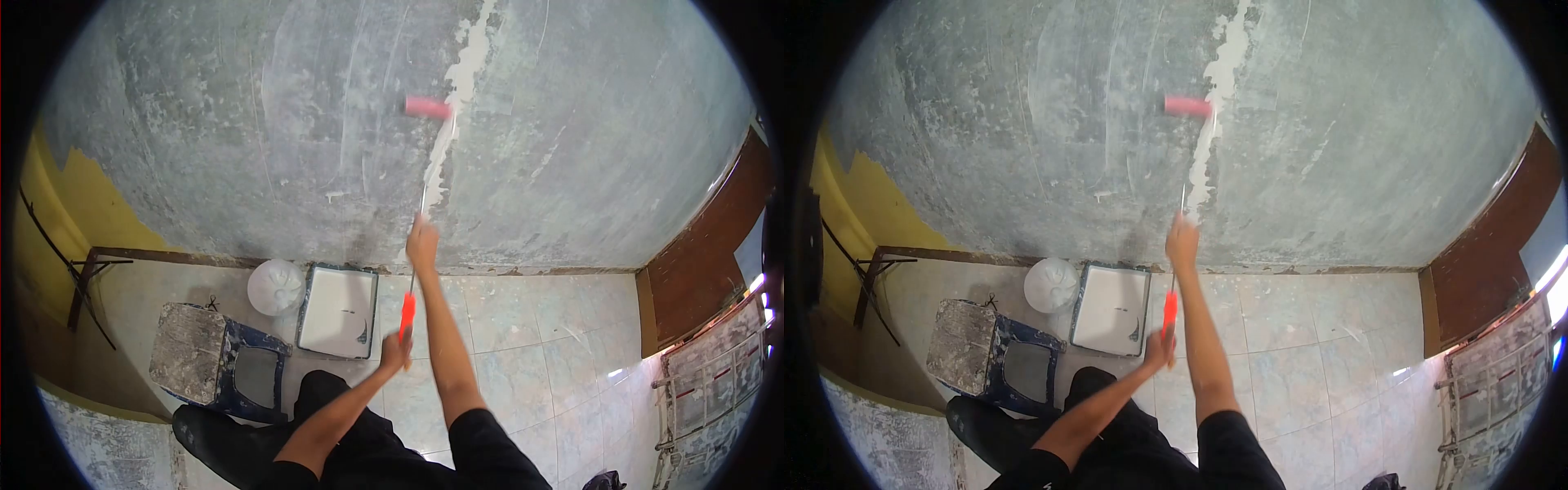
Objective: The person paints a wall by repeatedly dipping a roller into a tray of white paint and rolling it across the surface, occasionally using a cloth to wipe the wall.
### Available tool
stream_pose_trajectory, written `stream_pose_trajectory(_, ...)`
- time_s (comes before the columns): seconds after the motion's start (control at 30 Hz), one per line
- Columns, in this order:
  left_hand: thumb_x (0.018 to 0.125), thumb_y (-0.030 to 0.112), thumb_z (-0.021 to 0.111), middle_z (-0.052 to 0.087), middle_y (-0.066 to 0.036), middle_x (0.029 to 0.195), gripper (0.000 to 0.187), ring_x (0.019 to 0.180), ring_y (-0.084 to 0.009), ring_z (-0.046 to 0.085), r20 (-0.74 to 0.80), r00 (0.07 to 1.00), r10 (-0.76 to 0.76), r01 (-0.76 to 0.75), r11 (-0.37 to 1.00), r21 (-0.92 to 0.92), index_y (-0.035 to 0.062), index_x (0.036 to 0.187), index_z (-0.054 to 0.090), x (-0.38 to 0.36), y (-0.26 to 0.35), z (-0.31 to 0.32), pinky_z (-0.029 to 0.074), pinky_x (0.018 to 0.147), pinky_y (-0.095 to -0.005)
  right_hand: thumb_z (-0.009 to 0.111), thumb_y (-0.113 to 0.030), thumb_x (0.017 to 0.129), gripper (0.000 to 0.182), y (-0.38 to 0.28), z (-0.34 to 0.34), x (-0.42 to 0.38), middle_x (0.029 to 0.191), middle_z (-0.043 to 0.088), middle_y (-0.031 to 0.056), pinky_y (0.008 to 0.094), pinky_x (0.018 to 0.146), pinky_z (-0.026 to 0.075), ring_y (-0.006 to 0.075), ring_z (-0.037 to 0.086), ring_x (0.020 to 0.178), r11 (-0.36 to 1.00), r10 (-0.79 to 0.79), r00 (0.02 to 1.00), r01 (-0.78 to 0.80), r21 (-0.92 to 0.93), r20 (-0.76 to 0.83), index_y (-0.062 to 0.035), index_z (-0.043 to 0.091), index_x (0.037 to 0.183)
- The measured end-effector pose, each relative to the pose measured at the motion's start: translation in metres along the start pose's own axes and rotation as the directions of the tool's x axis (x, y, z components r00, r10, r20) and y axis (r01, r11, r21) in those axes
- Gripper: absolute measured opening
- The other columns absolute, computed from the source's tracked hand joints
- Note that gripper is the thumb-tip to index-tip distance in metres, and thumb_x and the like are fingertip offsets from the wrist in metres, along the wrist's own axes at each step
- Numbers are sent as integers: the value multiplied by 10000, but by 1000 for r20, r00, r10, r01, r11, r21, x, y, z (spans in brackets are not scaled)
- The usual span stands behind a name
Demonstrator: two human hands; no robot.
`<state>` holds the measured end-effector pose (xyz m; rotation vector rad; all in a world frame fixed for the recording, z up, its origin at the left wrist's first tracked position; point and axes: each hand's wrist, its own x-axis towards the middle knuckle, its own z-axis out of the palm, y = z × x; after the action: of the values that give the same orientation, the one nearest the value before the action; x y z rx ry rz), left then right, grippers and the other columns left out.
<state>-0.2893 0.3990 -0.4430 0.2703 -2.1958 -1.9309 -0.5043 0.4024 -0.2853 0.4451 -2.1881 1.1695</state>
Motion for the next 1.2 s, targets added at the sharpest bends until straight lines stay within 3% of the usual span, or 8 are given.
stream_pose_trajectory(0.17,887,746,360,473,-32,467,760,454,-157,516,37,984,-175,174,984,25,72,568,506,-78,-58,3,400,488,-348,367,-285,1011,536,40,9,-115,695,550,341,581,613,354,505,543,651,985,174,980,-173,-19,97,89,590,699)
stream_pose_trajectory(0.37,867,753,408,455,-9,481,728,423,-141,454,22,993,119,-117,989,-90,87,587,493,73,81,9,334,424,-344,404,-261,995,468,-29,-36,119,691,559,294,518,548,367,468,550,644,975,-216,960,200,-101,-176,58,587,706)
stream_pose_trajectory(0.47,920,676,400,482,-59,476,718,457,-192,529,-39,956,289,-291,955,-53,47,595,519,127,186,2,391,481,-380,393,-279,1006,549,-116,-79,199,629,538,298,534,540,359,479,542,609,980,-196,948,184,-70,-252,73,545,614)
stream_pose_trajectory(0.63,938,662,372,478,-44,469,705,434,-194,501,12,982,190,-189,981,-52,66,591,518,96,97,2,364,463,-369,386,-260,1007,528,-62,-45,134,606,516,294,531,540,344,459,520,571,983,-180,968,173,-55,-174,66,549,625)
stream_pose_trajectory(0.73,913,736,246,529,-60,517,773,511,-244,562,130,989,-66,43,984,172,89,616,548,10,-58,13,403,525,-424,409,-232,996,471,42,10,-19,614,526,285,547,551,333,468,506,583,990,-80,996,74,-120,-47,56,561,655)
stream_pose_trajectory(0.83,895,760,197,600,-95,591,832,611,-273,633,199,881,-429,392,898,202,75,662,608,-96,-114,24,473,632,-438,379,-279,1005,515,80,20,-153,728,587,325,578,653,417,496,581,691,964,208,961,-170,-204,182,61,599,687)
stream_pose_trajectory(1.07,921,718,269,599,-73,593,758,604,-245,630,192,922,-337,338,941,26,61,710,581,-133,-58,22,473,600,-403,393,-318,1002,533,52,-4,-157,712,587,318,567,643,421,493,583,681,964,247,942,-215,-155,229,58,599,685)
stream_pose_trajectory(1.2,921,718,281,568,-69,568,728,569,-245,610,82,994,-70,70,998,4,68,743,557,-71,-29,17,451,561,-398,408,-317,998,517,-1,-9,-68,676,574,308,554,598,400,490,567,639,992,75,991,-63,-111,108,56,606,699)
